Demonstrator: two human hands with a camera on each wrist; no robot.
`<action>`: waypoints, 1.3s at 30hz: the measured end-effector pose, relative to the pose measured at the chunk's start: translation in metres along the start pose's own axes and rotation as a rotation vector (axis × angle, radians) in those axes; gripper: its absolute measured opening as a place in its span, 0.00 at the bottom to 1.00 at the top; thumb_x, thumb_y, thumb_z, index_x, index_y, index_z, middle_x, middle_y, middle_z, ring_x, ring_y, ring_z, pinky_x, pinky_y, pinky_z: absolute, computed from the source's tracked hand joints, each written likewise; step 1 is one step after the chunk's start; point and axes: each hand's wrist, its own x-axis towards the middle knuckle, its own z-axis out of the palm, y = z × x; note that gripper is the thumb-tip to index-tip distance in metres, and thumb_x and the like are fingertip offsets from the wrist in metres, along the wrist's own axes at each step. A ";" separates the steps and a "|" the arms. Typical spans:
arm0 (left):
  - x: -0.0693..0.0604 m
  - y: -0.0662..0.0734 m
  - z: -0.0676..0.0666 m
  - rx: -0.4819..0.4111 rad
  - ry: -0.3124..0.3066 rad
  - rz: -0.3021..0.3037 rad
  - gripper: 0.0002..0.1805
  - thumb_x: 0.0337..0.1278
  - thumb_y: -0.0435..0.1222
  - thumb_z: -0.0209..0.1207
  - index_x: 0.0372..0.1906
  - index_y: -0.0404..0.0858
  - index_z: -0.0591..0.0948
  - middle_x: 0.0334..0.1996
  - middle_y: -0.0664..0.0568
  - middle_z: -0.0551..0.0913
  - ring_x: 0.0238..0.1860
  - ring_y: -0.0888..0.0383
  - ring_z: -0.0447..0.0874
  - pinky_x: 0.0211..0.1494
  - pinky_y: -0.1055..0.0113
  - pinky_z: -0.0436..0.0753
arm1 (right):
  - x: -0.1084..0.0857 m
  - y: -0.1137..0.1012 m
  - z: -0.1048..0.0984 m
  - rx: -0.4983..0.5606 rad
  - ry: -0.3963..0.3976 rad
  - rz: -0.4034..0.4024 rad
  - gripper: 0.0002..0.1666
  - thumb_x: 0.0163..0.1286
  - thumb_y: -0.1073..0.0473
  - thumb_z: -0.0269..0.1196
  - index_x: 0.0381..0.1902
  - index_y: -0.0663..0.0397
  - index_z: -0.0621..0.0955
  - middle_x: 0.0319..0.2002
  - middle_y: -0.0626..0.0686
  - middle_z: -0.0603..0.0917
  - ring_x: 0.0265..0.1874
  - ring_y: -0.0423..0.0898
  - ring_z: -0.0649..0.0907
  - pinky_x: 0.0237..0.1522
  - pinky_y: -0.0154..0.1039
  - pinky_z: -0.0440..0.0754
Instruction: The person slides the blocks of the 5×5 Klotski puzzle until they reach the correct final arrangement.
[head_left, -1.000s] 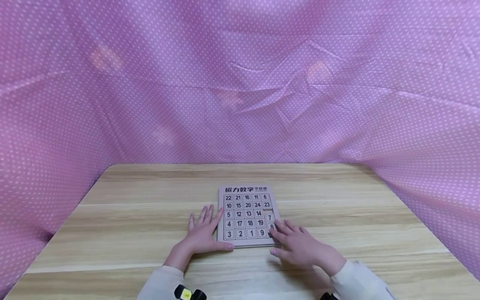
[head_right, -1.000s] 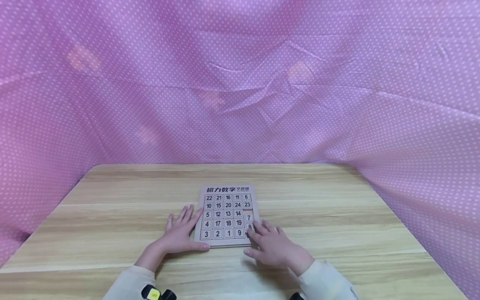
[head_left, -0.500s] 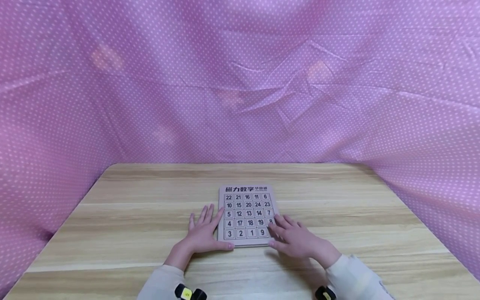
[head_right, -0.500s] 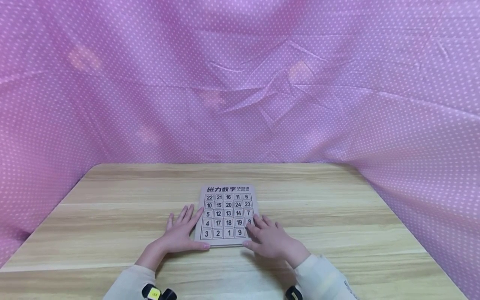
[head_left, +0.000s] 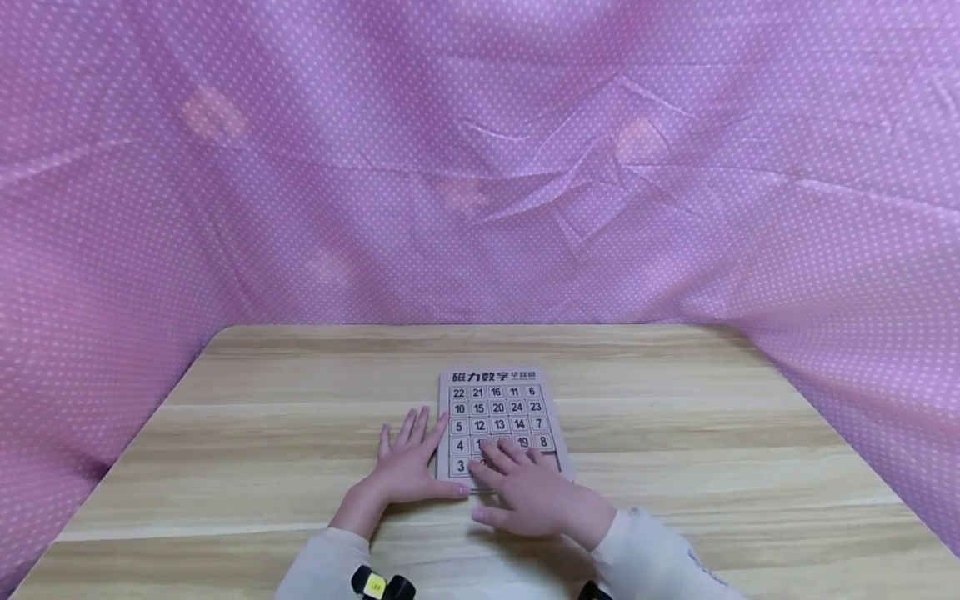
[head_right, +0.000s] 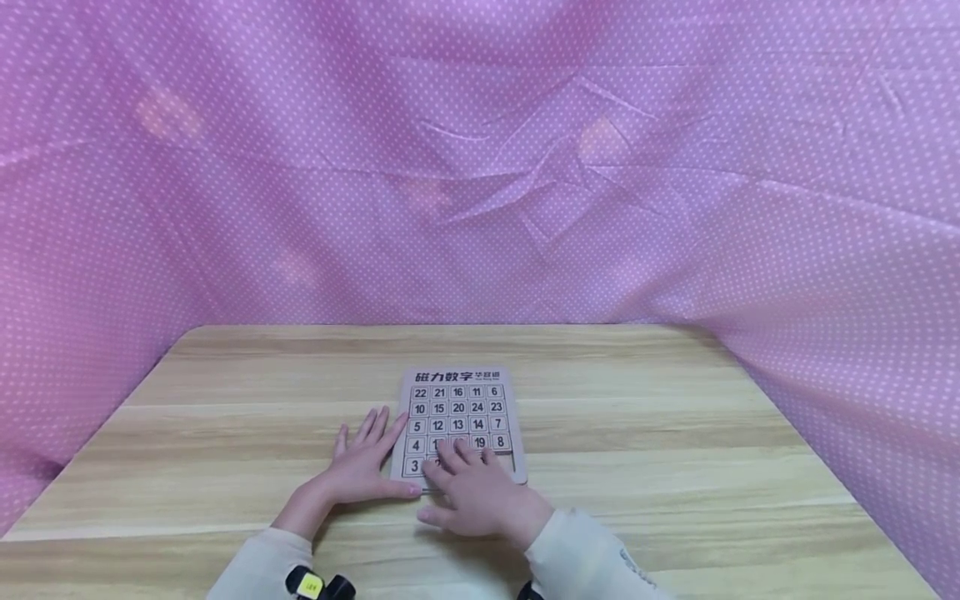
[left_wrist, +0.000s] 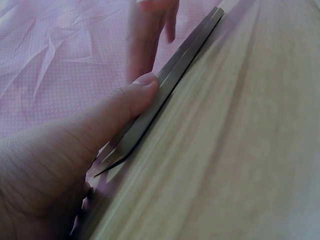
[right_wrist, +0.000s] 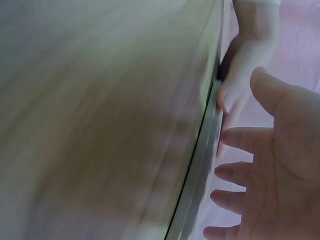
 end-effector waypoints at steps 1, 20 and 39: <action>0.000 0.000 0.000 0.000 -0.001 0.000 0.61 0.20 0.73 0.51 0.66 0.45 0.49 0.64 0.39 0.42 0.64 0.45 0.33 0.57 0.43 0.30 | 0.003 -0.003 0.000 -0.006 -0.004 -0.007 0.38 0.61 0.33 0.41 0.64 0.45 0.59 0.64 0.55 0.51 0.61 0.56 0.52 0.55 0.60 0.51; 0.002 -0.001 0.003 0.008 0.001 0.004 0.62 0.20 0.73 0.51 0.66 0.45 0.49 0.65 0.39 0.42 0.64 0.45 0.33 0.57 0.42 0.30 | 0.006 0.000 0.003 0.018 -0.017 0.018 0.33 0.62 0.35 0.42 0.64 0.37 0.58 0.65 0.53 0.51 0.62 0.56 0.51 0.54 0.61 0.50; 0.002 -0.003 0.001 0.028 -0.001 0.002 0.62 0.19 0.74 0.49 0.66 0.45 0.50 0.65 0.40 0.42 0.64 0.45 0.33 0.57 0.42 0.30 | 0.024 0.003 -0.005 0.059 0.030 0.017 0.39 0.61 0.33 0.39 0.64 0.48 0.58 0.64 0.54 0.55 0.61 0.56 0.54 0.54 0.60 0.52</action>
